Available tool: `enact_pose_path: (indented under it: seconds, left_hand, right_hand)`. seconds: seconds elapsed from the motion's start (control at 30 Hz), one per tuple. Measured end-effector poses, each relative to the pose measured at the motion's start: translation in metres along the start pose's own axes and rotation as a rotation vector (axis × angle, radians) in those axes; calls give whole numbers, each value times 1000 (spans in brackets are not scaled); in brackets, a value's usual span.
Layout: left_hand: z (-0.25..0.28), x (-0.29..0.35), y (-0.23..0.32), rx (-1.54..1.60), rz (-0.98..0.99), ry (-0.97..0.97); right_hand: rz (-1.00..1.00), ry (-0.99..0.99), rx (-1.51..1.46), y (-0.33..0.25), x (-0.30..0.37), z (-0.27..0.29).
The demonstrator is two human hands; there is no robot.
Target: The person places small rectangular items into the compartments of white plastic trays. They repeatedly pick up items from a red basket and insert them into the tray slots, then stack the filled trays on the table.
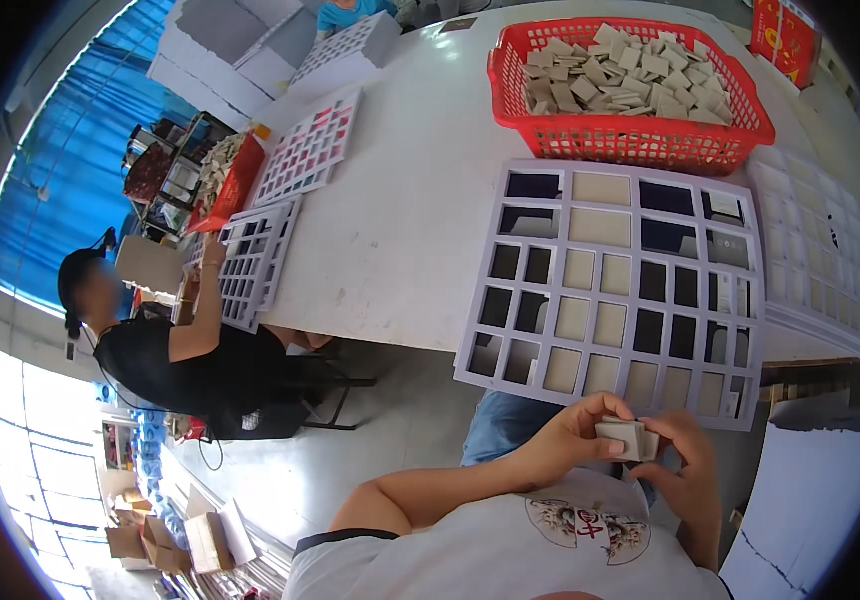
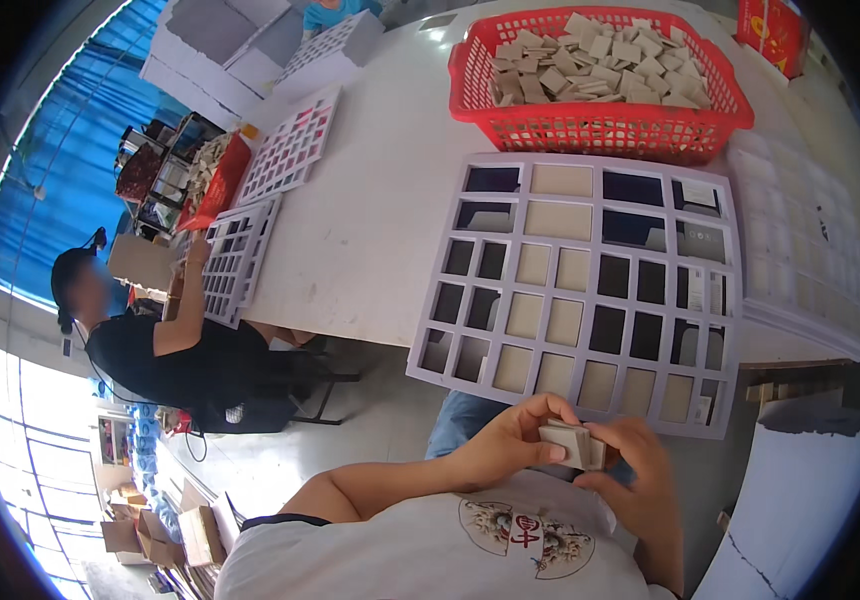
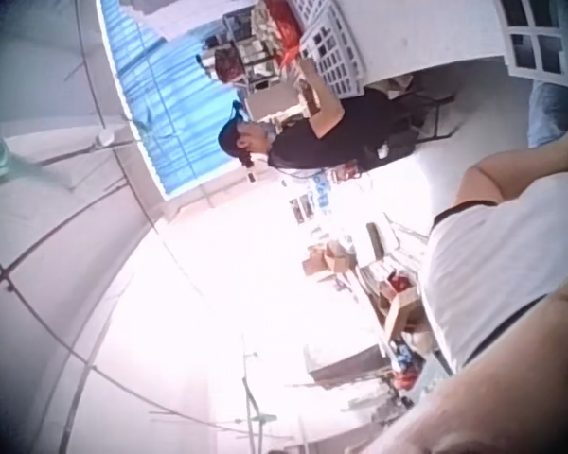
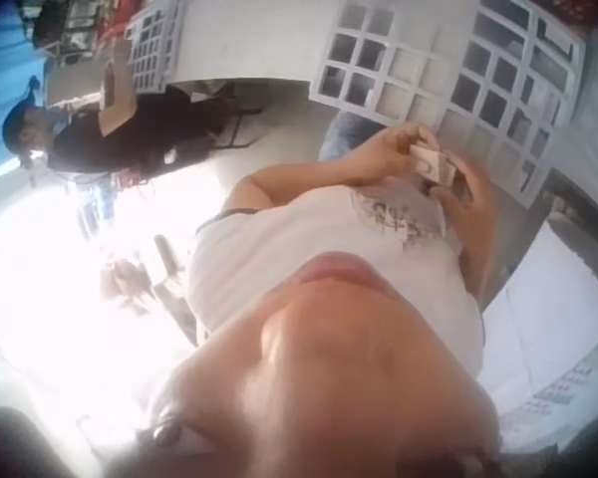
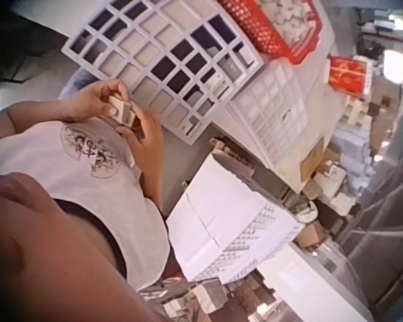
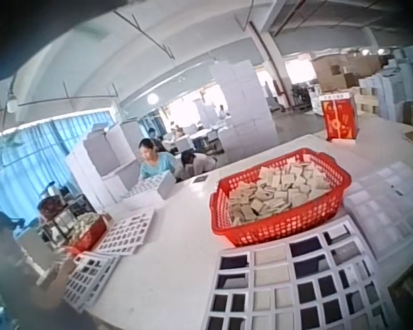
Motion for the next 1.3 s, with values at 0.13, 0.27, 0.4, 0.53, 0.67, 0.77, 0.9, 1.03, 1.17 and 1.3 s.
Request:
enact_pose_path:
  seconds: [0.13, 0.27, 0.4, 0.53, 0.67, 0.77, 0.9, 1.03, 1.17, 1.3]
  left_hand:
    - [-8, -2, -1, 23, 35, 63]
    - [-2, -4, -3, -151, 115, 68]
    - [-1, -10, -16, -193, 212, 83]
    - [1, -20, -16, -186, 194, 72]
    - [6, -19, -16, -142, 202, 45]
    - [9, -18, -15, -153, 199, 45]
    - [8, -17, -11, -111, 202, 40]
    - [8, -19, -11, -81, 197, 22]
    - [14, -20, -15, -95, 230, 24]
    - [7, -14, 2, 4, 281, -60]
  right_hand:
    - [24, 196, 199, 13, 13, 20]
    - [-166, 730, -12, 44, 17, 87]
    - [-62, 863, 162, 47, 13, 144]
    - [-137, 641, 172, 66, 12, 146]
    - [-124, 617, 161, 57, 0, 132]
    - [-108, 557, 203, 55, -6, 128]
    - [-213, 388, 355, 64, -10, 118]
    - [-76, 331, 683, 54, 2, 106]
    - [-40, 262, 958, 34, 11, 91]
    - [-14, 341, 811, 40, 12, 96]
Point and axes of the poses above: each hand's wrist, its own x-axis away from the middle knuckle, its own z-axis out of the back of the hand, y = z × x, the point moved 3 cm from there along -x, towards the middle knuckle, and after that the axes turned 1 degree about y, right-handed, at the moved point
